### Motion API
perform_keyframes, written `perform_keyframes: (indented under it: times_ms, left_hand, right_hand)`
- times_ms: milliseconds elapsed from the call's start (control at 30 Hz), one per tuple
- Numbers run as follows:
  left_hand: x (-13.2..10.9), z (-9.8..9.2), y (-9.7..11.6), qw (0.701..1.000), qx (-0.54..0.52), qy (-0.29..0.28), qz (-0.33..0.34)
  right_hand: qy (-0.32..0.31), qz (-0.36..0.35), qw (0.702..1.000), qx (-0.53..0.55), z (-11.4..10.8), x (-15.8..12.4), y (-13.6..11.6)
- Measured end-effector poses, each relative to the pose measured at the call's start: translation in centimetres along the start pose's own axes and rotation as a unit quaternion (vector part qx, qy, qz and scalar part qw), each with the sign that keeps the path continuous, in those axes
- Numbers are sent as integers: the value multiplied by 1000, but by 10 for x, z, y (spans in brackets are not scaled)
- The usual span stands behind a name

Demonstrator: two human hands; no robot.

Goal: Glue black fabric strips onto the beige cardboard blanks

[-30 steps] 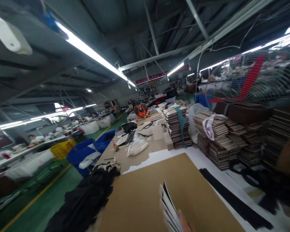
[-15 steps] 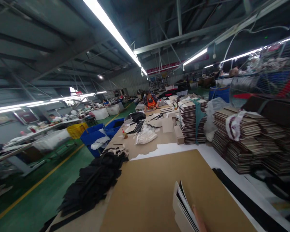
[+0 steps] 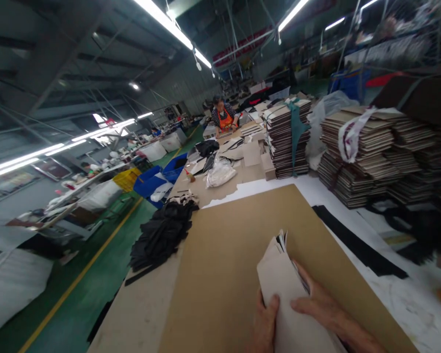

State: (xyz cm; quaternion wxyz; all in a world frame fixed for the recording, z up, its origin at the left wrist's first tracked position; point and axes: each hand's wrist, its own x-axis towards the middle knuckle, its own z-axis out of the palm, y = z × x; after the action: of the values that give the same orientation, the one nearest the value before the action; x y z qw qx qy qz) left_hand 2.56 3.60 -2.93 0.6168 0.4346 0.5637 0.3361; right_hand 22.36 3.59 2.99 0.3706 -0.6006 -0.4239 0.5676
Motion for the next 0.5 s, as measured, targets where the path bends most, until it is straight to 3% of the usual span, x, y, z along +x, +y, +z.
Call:
perform_keyframes:
  times_ms: [100,300,400,500]
  left_hand:
    - [-12,-20,21,993,86,81,2]
    - [-30,-83,62,937,211,267,79]
    - [-28,-115,78,907,242,325,113]
    - [-8,-144,76,889,264,352,123]
  right_hand:
    - [-61,4,991,117,9,-4,-13]
    - [-156,-1,957,246,48,9,-54]
    - [-188,-14,945,268,80,28,-68]
    - [-187,-14,960,209,119,63,-56]
